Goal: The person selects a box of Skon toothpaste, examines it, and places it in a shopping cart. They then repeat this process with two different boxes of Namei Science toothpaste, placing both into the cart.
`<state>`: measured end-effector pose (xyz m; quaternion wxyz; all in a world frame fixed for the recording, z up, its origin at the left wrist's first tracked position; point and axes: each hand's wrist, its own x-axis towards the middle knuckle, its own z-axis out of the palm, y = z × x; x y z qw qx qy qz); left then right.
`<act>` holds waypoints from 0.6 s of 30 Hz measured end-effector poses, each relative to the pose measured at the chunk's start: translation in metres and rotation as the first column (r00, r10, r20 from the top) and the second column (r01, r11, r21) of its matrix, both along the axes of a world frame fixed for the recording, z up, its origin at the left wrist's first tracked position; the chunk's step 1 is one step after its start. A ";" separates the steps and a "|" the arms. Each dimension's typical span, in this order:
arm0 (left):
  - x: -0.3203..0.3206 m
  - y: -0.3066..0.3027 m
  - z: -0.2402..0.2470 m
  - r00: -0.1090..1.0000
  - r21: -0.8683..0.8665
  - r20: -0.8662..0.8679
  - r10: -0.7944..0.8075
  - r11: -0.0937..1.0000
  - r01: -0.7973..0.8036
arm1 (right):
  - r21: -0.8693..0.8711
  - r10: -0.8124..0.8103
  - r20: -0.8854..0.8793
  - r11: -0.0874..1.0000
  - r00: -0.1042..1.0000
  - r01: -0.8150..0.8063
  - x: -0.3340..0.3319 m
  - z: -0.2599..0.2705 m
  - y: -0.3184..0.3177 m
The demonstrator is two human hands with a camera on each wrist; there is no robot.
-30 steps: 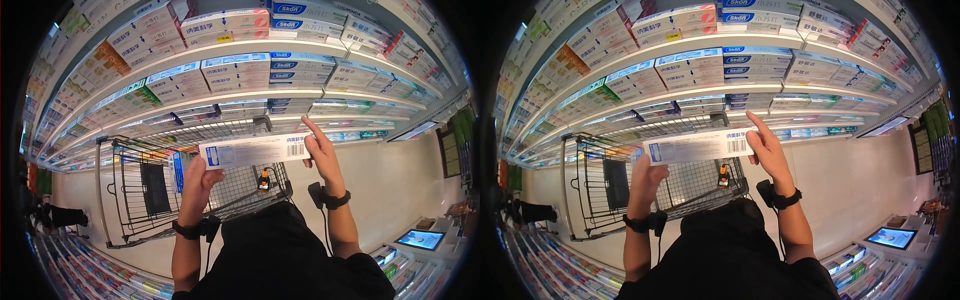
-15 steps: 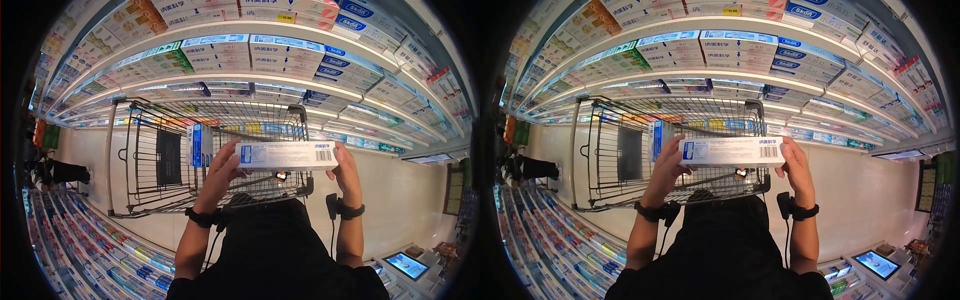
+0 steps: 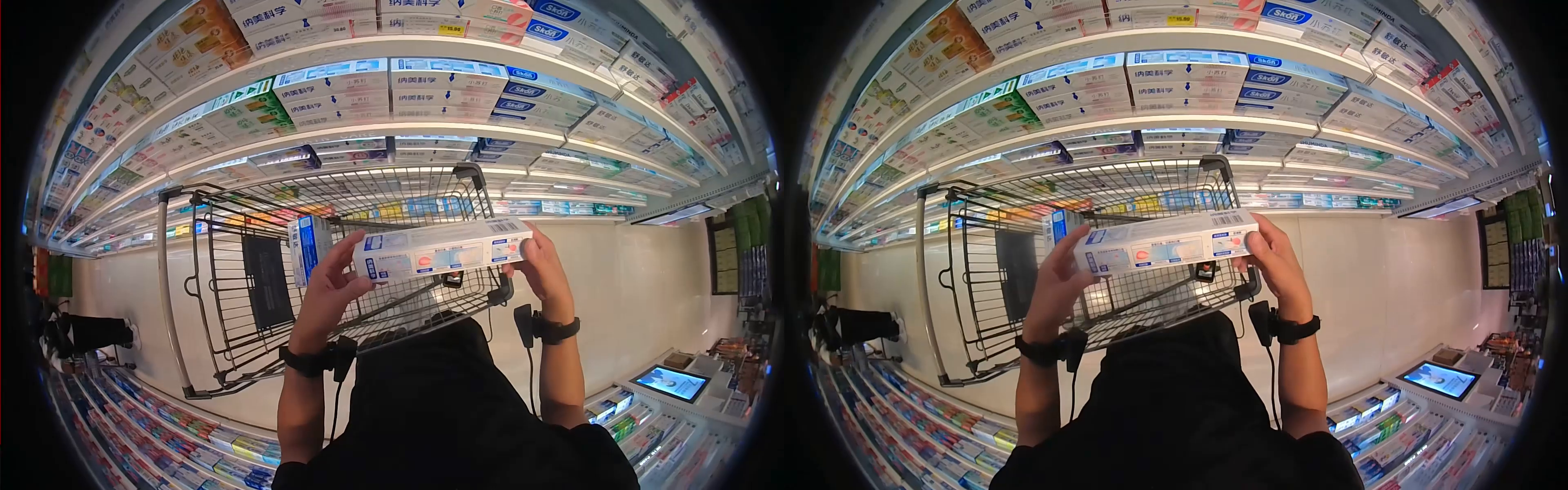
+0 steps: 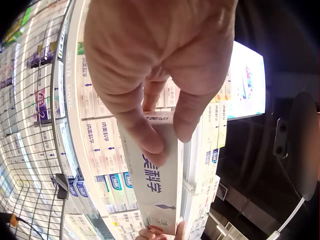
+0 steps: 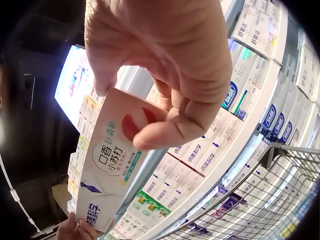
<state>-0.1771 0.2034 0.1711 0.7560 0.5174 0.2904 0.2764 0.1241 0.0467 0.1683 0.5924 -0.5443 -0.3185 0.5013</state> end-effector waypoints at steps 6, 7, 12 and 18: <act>-0.021 0.009 -0.006 0.996 -0.123 -0.031 -0.081 0.989 0.077 | 0.052 -0.088 0.046 0.995 0.995 0.086 -0.027 0.005 0.006; -0.021 0.008 -0.010 0.996 -0.134 -0.010 -0.087 0.987 0.085 | 0.109 -0.086 -0.014 0.990 0.996 0.087 -0.027 -0.001 0.007; -0.015 0.004 -0.021 0.996 -0.293 0.023 -0.089 0.952 0.092 | 0.264 -0.181 -0.159 0.939 0.971 0.218 -0.044 0.005 0.025; -0.015 0.010 -0.035 0.987 -0.306 0.069 -0.147 0.938 0.162 | 0.350 -0.230 -0.117 0.901 0.966 0.257 -0.058 0.023 0.043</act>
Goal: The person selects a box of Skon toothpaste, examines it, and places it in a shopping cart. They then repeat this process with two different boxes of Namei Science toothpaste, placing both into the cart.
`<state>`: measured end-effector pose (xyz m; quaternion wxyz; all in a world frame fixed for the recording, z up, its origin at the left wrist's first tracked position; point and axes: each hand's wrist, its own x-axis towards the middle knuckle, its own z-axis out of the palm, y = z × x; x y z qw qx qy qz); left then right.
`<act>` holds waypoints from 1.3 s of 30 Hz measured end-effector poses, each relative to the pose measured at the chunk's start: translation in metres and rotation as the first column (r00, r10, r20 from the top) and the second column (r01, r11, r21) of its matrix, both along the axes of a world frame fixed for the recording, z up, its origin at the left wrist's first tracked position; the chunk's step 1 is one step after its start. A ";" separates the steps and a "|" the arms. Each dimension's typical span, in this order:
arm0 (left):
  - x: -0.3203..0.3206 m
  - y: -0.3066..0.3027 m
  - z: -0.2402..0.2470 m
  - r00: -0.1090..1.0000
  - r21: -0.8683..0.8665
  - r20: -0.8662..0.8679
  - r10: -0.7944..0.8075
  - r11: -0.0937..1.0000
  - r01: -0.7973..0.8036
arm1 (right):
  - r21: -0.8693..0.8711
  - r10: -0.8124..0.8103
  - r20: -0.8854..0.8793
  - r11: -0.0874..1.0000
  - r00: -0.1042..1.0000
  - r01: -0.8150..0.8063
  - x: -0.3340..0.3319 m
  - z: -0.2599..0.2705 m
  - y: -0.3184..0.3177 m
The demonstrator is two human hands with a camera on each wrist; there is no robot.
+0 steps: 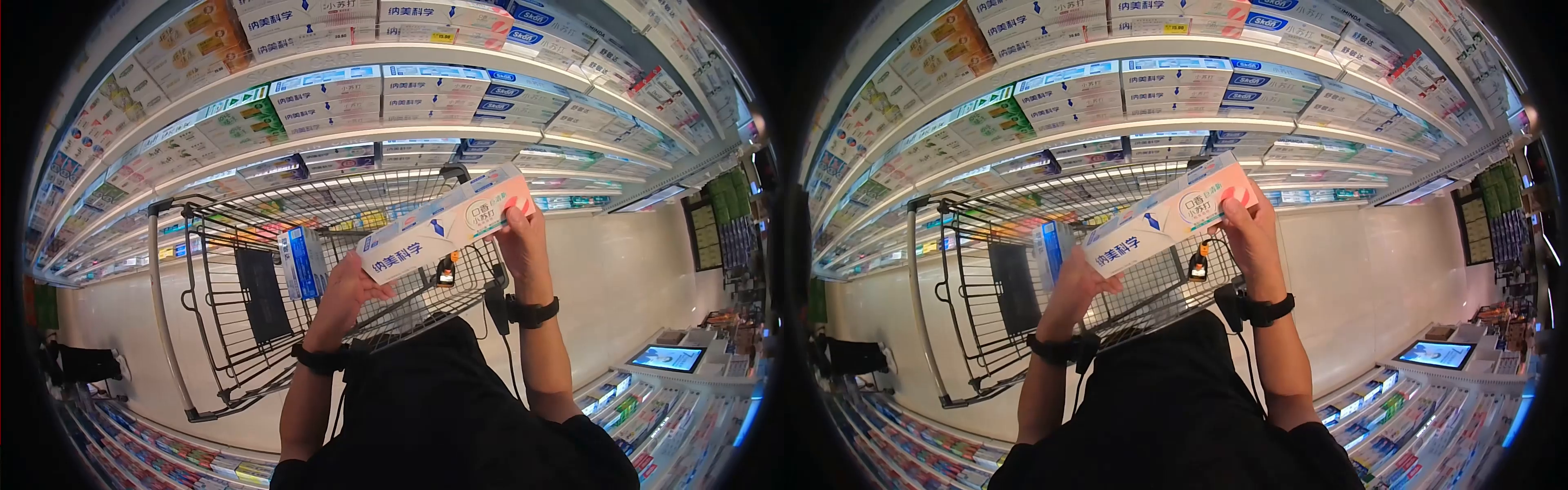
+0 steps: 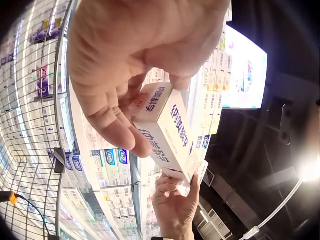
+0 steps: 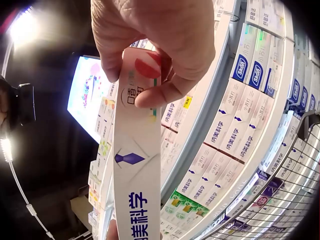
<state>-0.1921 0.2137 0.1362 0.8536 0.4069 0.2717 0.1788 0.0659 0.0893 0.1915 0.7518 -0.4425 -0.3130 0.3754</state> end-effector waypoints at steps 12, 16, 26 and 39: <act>-0.001 -0.007 0.001 0.998 0.140 0.002 0.057 0.989 -0.057 | -0.102 -0.190 -0.290 0.981 0.938 0.167 -0.026 -0.021 0.008; -0.001 -0.025 -0.010 0.996 -0.007 0.031 0.086 0.996 -0.085 | -0.247 -0.013 -0.196 0.968 0.980 -0.037 -0.054 -0.031 0.020; -0.069 -0.055 -0.078 0.789 0.630 -0.601 0.125 0.682 0.372 | -0.617 0.503 -0.066 0.658 0.862 -0.431 -0.068 -0.134 0.074; -0.066 -0.077 -0.109 0.667 0.600 -0.744 0.039 0.477 0.642 | -0.836 0.687 -0.169 0.281 0.707 -0.472 -0.133 -0.415 0.220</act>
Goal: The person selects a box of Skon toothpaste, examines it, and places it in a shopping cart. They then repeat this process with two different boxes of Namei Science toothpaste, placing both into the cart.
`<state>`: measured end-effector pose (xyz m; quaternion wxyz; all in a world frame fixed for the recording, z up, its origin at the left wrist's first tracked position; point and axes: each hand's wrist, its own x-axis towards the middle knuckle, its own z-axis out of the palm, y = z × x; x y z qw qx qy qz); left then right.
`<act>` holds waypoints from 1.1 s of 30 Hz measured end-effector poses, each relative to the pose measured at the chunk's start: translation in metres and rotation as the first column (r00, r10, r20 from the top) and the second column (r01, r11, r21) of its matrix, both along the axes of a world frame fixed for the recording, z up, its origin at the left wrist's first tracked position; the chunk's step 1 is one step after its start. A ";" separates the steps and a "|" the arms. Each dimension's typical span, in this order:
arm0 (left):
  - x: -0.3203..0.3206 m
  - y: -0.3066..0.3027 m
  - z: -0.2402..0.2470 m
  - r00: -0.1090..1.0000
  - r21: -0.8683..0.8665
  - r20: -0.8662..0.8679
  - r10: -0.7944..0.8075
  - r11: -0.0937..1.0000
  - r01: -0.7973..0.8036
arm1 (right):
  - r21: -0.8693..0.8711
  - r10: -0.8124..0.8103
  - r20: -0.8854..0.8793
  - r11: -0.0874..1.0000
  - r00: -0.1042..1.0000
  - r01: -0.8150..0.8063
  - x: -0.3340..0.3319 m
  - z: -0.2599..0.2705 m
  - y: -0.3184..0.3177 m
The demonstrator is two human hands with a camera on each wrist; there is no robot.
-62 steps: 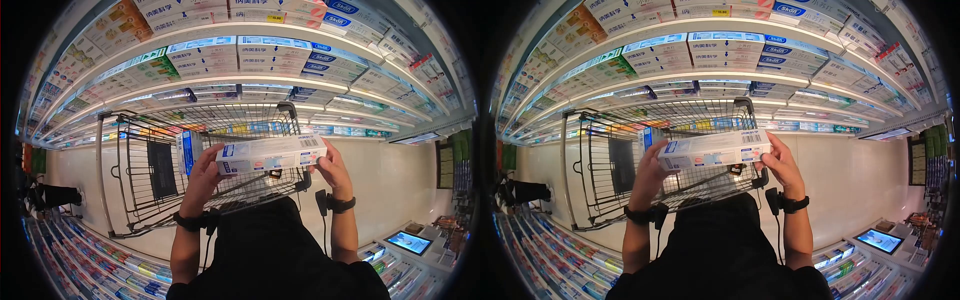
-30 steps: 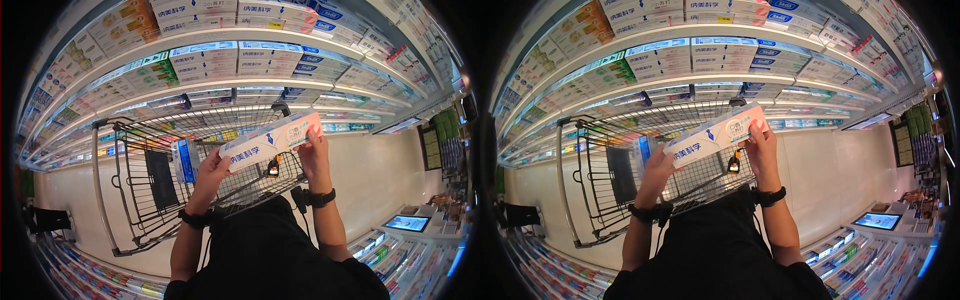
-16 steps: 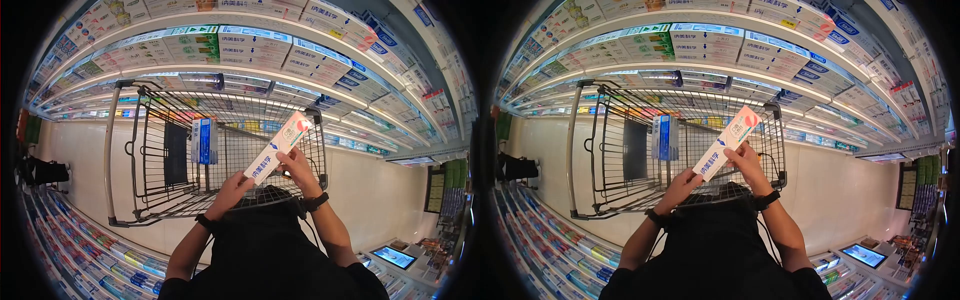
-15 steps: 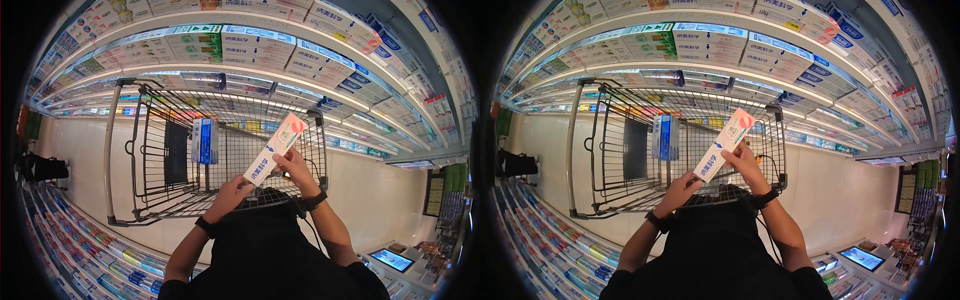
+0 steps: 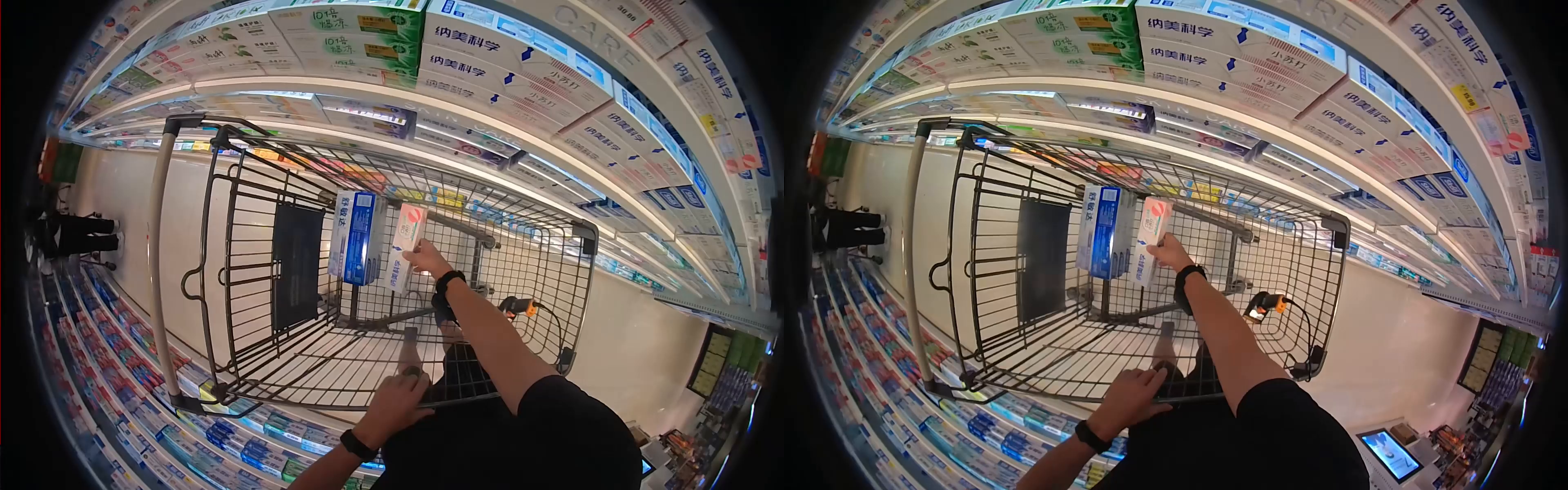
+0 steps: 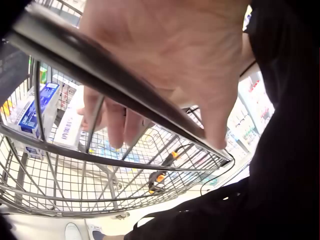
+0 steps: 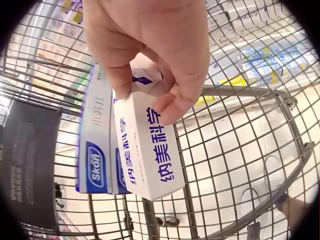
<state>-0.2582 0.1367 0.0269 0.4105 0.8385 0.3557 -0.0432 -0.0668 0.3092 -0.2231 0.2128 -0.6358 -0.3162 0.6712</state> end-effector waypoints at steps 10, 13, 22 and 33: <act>-0.001 -0.004 -0.014 0.999 -0.018 -0.049 -0.021 1.000 0.020 | -0.017 0.040 0.016 0.999 0.999 -0.040 -0.022 -0.076 0.034; -0.002 -0.004 -0.015 0.999 -0.002 -0.036 -0.038 0.999 0.038 | -0.005 -0.017 0.024 1.000 1.000 0.018 -0.030 -0.085 0.031; -0.003 -0.007 -0.015 0.997 -0.009 -0.042 -0.058 0.998 0.057 | 0.146 -0.027 0.548 0.987 0.836 -0.065 -0.054 -0.054 0.011; 0.006 -0.008 0.010 0.999 -0.057 -0.021 -0.043 0.998 0.042 | 0.459 0.146 0.362 0.832 0.921 -0.313 0.061 0.168 -0.063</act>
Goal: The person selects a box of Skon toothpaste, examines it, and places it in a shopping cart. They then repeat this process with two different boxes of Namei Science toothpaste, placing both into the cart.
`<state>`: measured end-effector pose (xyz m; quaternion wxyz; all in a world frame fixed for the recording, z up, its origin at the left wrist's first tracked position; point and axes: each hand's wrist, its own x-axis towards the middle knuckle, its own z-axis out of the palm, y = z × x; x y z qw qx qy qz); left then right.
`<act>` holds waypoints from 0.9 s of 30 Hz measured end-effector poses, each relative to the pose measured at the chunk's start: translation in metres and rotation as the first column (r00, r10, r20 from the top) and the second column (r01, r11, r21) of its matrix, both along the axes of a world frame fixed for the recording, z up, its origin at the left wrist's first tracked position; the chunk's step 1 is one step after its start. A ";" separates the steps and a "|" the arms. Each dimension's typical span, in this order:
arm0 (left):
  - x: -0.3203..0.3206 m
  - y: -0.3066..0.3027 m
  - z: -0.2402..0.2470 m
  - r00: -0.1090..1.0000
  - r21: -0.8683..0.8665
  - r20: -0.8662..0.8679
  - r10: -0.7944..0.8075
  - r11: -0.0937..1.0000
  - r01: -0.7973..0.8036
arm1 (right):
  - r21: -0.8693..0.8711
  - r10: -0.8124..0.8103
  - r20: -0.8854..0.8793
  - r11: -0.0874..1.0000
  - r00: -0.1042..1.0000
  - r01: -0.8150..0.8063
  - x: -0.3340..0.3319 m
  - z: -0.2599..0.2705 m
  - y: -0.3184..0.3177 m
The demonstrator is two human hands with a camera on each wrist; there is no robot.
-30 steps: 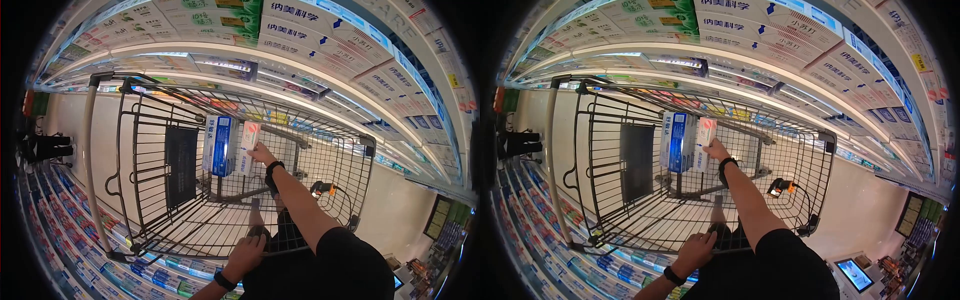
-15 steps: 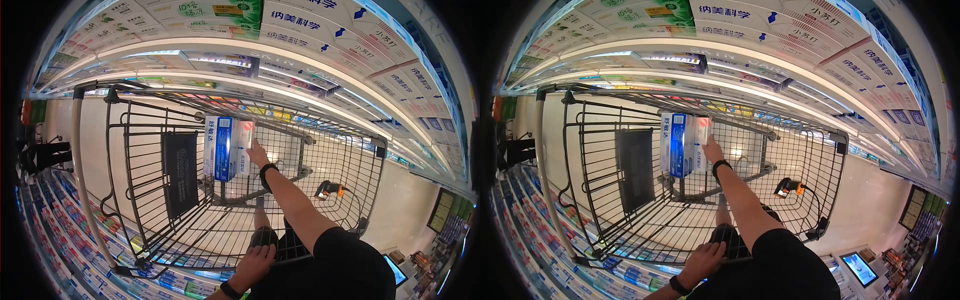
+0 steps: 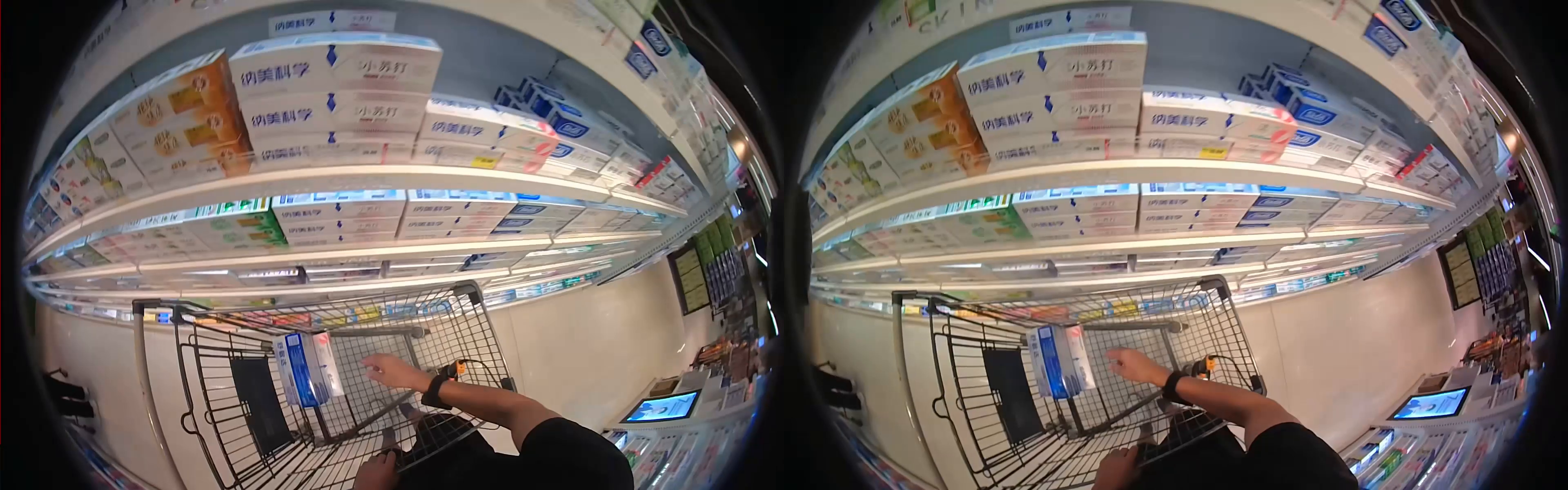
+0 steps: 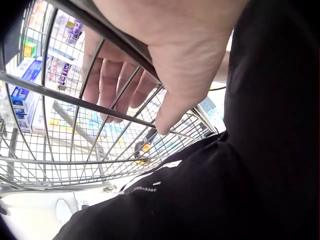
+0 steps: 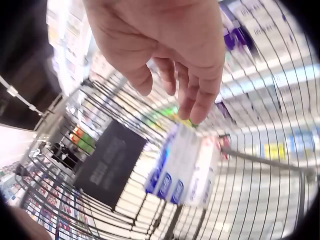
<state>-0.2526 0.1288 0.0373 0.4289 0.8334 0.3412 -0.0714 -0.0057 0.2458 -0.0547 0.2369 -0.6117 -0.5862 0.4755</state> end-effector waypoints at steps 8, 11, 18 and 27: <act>-0.007 -0.008 -0.003 0.997 0.046 0.018 -0.073 0.996 0.072 | 0.666 -0.181 0.303 0.742 0.936 -0.072 0.128 0.344 0.011; -0.007 -0.010 -0.006 0.997 0.063 0.007 -0.075 0.995 0.075 | 0.764 -0.405 0.370 0.644 0.836 -0.026 0.180 0.404 0.049; -0.009 -0.010 -0.014 0.994 0.025 -0.055 -0.092 0.995 0.094 | 0.491 -0.293 0.717 0.857 0.632 -0.159 0.238 0.428 0.121; -0.010 -0.012 -0.010 0.994 0.065 -0.040 -0.106 0.992 0.108 | 0.353 -0.195 0.768 0.923 0.610 -0.150 0.251 0.425 0.144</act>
